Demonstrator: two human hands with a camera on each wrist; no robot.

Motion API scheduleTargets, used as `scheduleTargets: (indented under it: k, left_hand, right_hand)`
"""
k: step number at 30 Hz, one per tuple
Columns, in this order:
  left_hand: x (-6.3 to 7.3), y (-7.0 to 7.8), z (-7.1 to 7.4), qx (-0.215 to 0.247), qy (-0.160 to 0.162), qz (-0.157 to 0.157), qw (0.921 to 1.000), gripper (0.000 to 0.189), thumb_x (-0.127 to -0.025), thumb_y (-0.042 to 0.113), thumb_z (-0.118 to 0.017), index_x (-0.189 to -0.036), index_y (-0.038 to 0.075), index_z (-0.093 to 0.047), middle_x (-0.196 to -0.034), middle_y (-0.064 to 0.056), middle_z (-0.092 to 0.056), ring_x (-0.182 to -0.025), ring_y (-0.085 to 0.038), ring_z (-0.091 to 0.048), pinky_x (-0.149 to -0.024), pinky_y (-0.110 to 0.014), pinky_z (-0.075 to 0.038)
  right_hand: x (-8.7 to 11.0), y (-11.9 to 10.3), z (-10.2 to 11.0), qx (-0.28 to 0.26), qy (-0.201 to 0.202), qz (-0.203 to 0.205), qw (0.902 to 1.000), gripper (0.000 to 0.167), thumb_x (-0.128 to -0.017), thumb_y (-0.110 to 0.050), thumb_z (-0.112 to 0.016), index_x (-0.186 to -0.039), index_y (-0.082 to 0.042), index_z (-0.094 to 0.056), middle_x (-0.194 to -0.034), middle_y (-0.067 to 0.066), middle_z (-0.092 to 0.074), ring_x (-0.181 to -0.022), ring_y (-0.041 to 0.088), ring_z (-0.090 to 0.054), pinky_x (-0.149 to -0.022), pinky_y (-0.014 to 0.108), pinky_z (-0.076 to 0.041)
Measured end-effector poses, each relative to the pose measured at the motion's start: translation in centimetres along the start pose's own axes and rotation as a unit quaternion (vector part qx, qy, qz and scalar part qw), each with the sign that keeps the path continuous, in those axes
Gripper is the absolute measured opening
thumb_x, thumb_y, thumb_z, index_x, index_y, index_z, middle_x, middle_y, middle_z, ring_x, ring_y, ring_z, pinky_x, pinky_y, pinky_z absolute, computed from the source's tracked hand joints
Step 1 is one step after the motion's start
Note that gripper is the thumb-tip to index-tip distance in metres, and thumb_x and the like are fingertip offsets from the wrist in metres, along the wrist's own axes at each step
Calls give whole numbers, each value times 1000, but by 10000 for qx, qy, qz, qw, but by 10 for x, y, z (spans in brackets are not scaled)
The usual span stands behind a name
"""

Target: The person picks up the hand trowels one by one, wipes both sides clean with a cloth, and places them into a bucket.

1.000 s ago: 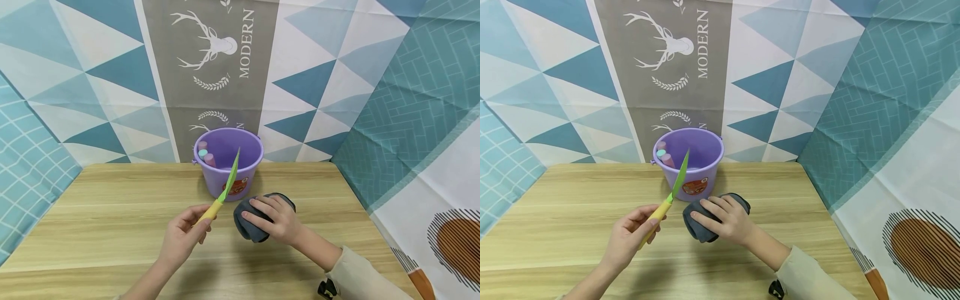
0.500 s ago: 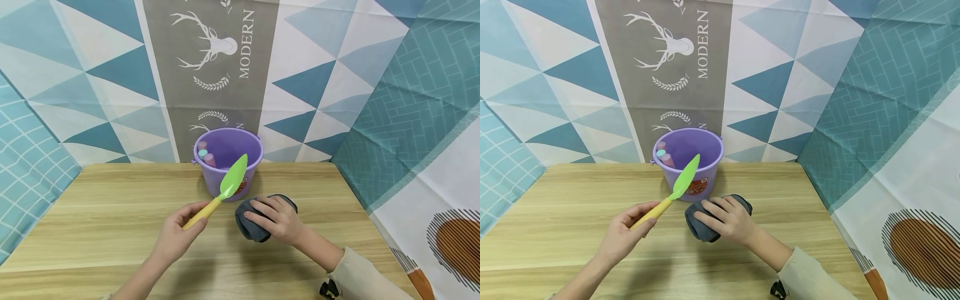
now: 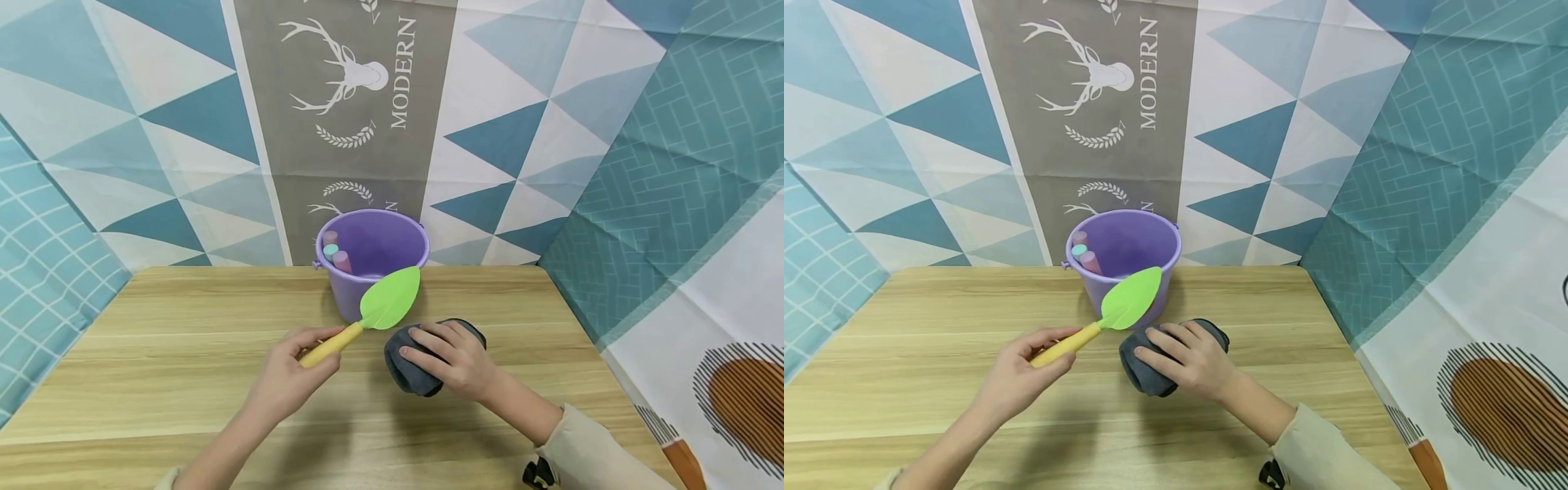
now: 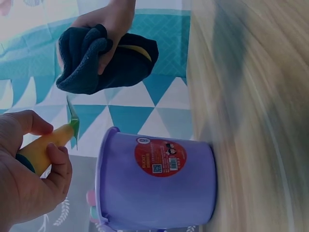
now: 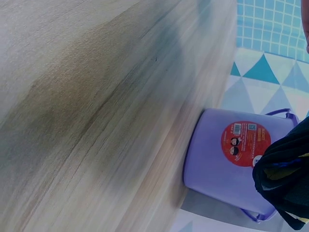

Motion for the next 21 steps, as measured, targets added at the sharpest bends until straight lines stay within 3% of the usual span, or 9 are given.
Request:
scheduleTargets:
  k: [7, 12, 17, 21]
  left_hand:
    - [-2, 6, 3, -526, 155, -242, 9982, 37, -71, 8, -69, -104, 25, -71, -92, 6, -62, -74, -11, -53, -60, -20, -46]
    - [-4, 9, 8, -346, 308, -296, 9985, 37, -71, 4, -68, -104, 21, -71, -90, 2, -64, -73, -12, -54, -57, -21, -47]
    - [-7, 10, 14, -212, 568, -328, 9976, 32, -72, 4, -69, -100, 20, -71, -91, 5, -66, -72, -11, -57, -56, -22, -49]
    - [-8, 8, 17, 84, 612, -98, 9980, 28, -73, 5, -71, -98, 18, -70, -92, 4, -67, -73, -12, -59, -58, -23, -51]
  right_hand:
    - [1, 0, 0, 12, 18, -19, 10000, 20, -95, -16, -49, -105, -10, -65, -101, 13, -67, -85, 26, -66, -64, 34, -51]
    - [2, 0, 0, 7, -35, -42, 10000, 21, -95, -17, -50, -107, -10, -65, -103, 13, -67, -86, 26, -66, -66, 34, -51]
    - [4, 0, 0, 20, -87, -80, 9999, 21, -94, -17, -50, -108, -10, -65, -104, 13, -67, -87, 26, -65, -66, 33, -51]
    - [5, 0, 0, 37, -106, -72, 9999, 21, -94, -16, -50, -108, -10, -65, -104, 13, -67, -87, 25, -65, -66, 33, -51]
Point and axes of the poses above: each hand's wrist, its own x-axis away from the middle knuckle, its own z-axis out of the back of the hand, y = z × x, the point moved 6 cm from there along -x, towards the middle knuckle
